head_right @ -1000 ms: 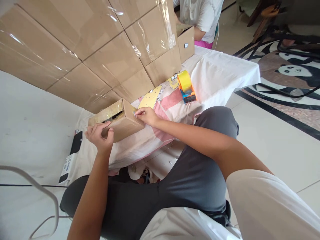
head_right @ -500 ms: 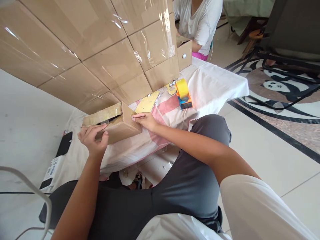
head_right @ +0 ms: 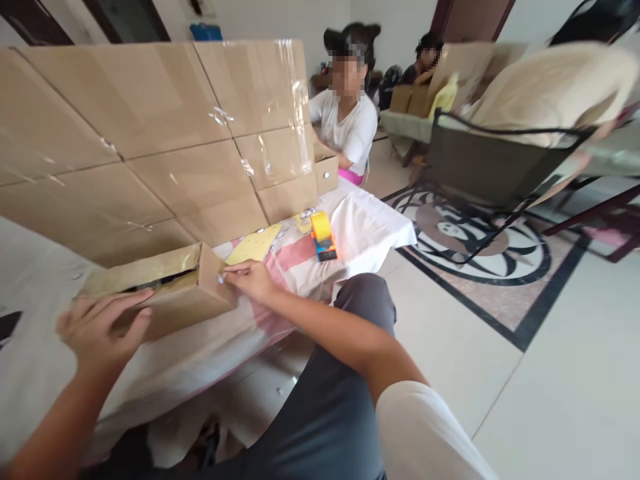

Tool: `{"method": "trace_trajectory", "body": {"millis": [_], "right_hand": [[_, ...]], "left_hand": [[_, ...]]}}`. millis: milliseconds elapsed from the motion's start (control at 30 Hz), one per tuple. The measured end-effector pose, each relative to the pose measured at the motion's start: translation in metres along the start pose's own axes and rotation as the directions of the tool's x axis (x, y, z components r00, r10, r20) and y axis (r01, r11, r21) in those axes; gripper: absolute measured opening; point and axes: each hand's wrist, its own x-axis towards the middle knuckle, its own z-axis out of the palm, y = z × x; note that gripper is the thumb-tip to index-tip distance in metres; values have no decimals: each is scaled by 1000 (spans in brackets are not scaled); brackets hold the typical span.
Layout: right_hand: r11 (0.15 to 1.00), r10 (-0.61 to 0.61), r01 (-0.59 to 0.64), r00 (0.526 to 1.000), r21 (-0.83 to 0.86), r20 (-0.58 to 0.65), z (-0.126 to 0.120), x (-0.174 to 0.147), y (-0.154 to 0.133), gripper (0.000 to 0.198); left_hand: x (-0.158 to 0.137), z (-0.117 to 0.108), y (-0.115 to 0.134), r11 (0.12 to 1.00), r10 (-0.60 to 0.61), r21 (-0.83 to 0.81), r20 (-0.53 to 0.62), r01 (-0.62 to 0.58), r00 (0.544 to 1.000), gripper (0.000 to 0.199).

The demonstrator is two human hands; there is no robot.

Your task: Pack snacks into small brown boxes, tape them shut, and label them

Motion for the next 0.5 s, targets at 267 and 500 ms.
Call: {"method": "trace_trajectory", "body": {"millis": [267,500], "right_hand": [[993,90,-89,996,82,-5,-1,-2,-8,7],[996,6,14,976,-91,216,-19,-6,-25,63]], "left_hand": [[1,1,8,999,-39,-22,-5,39,999,30],[4,-2,5,998,-8,-68,-9,7,1000,22]]}}
